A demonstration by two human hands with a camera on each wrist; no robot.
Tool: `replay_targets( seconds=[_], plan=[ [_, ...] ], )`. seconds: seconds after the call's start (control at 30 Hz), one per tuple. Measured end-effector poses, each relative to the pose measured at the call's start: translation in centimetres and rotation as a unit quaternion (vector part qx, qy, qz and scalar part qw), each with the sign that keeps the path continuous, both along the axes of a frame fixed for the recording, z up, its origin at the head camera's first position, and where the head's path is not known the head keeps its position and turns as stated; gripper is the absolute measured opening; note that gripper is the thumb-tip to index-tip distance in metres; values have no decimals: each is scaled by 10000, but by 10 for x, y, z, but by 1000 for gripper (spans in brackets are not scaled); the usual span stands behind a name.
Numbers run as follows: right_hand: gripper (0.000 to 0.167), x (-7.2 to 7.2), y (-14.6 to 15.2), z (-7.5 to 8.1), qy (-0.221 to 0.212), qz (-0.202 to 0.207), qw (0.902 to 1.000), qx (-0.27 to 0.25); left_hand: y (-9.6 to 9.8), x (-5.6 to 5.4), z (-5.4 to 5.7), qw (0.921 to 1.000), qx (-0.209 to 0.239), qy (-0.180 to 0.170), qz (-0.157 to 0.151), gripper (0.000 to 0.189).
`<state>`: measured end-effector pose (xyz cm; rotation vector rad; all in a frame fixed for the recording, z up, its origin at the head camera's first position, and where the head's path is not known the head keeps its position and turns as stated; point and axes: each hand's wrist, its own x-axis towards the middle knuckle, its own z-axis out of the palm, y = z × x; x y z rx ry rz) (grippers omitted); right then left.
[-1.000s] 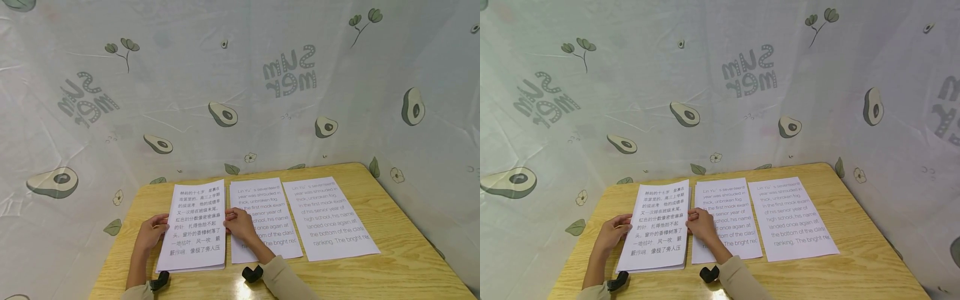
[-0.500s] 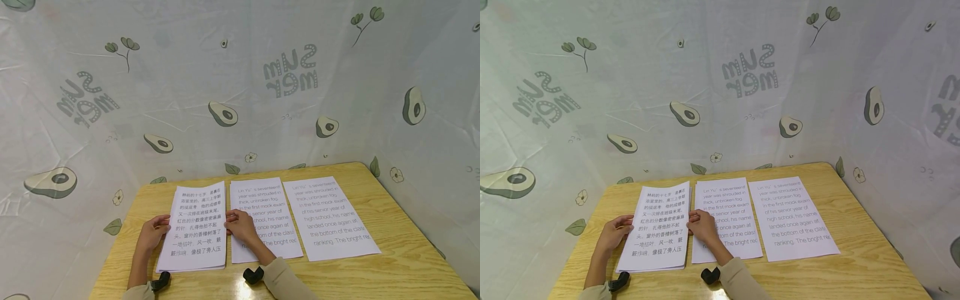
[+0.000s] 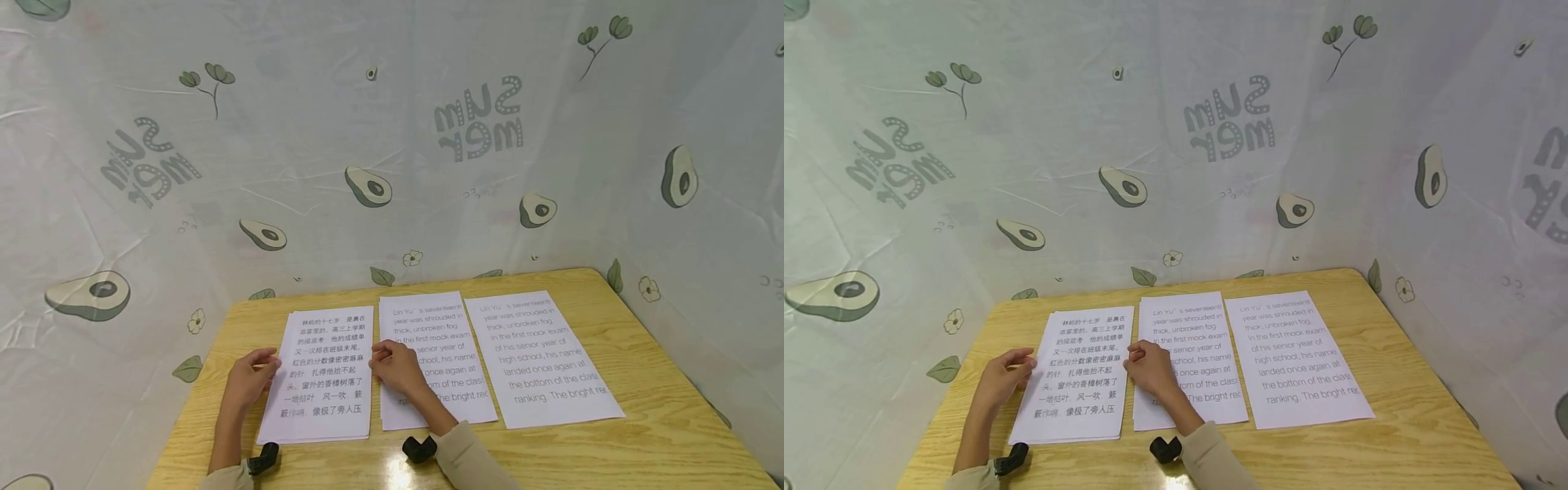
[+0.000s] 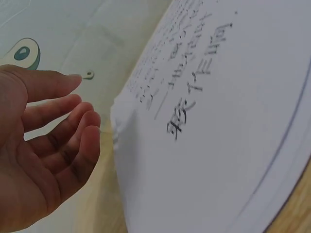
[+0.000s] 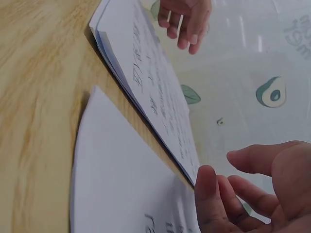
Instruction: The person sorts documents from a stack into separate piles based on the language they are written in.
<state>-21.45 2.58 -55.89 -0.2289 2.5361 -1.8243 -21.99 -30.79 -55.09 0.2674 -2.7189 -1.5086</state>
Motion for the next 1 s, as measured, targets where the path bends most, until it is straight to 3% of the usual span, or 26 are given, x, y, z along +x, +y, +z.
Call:
replay_targets(
  seconds=[0.13, 0.33, 0.67, 1.0],
  plan=[
    [31, 1, 15, 5, -47, 41, 10000, -28, 7, 1, 5, 10000, 41, 18, -16, 44],
    [32, 4, 52, 6, -138, -309, 9993, 128, 31, 2, 12, 9993, 363, 41, -64, 43],
    [35, 16, 115, 13, -403, -900, 9944, 373, 101, -2, 9, 9972, 636, 149, -354, 40],
    [42, 19, 172, 14, -482, -1148, 9906, 560, 158, -9, 1, 9923, 934, 258, -767, 38]
  ],
)
